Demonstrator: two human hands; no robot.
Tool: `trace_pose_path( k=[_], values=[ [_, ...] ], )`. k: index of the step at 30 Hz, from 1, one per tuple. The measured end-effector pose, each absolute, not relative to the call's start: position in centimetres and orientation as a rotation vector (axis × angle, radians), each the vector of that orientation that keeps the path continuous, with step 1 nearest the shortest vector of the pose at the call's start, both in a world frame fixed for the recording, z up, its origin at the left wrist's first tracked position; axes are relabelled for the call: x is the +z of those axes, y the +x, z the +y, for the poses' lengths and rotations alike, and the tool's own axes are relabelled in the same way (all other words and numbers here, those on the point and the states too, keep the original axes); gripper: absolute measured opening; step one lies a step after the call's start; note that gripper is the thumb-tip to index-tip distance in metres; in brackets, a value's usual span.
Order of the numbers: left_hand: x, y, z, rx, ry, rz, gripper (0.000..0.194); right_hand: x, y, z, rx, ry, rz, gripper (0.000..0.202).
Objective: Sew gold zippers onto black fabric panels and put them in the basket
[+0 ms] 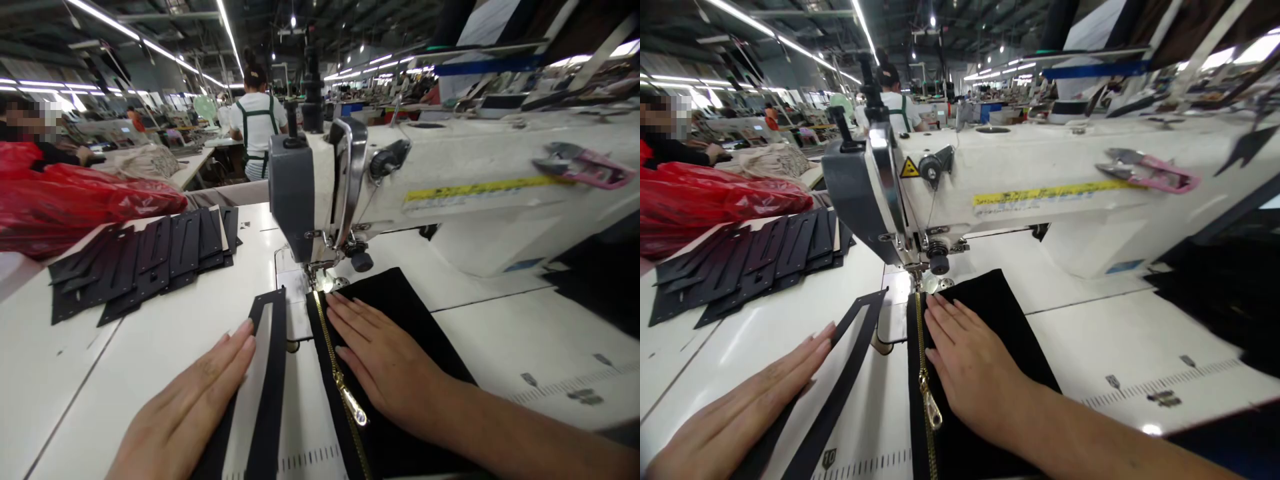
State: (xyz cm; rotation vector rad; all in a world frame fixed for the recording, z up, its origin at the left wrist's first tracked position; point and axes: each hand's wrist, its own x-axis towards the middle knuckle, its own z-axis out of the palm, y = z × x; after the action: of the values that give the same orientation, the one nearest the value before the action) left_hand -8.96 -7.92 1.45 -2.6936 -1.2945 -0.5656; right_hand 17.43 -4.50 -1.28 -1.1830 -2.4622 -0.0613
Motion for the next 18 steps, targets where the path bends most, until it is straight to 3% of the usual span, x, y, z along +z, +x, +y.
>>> trace_pose_path(
  k=[7, 11, 18],
  values=[
    [-0.4, -2.9, -6.5, -0.615, -2.769, -0.813, 0.042, -1.3, 17.6, -4.9, 0.000, -1.144, -2.435, 0.043],
    [-1.4, -2.6, -5.3, -0.536, -2.769, -0.950, 0.036, -1.4, 17.6, -4.9, -0.022, -1.131, -2.405, 0.043],
    [-0.5, -4.2, -3.7, -0.440, -2.863, -0.897, 0.046, -1.7, 17.5, -4.9, -0.041, -1.147, -2.339, 0.042]
  ],
)
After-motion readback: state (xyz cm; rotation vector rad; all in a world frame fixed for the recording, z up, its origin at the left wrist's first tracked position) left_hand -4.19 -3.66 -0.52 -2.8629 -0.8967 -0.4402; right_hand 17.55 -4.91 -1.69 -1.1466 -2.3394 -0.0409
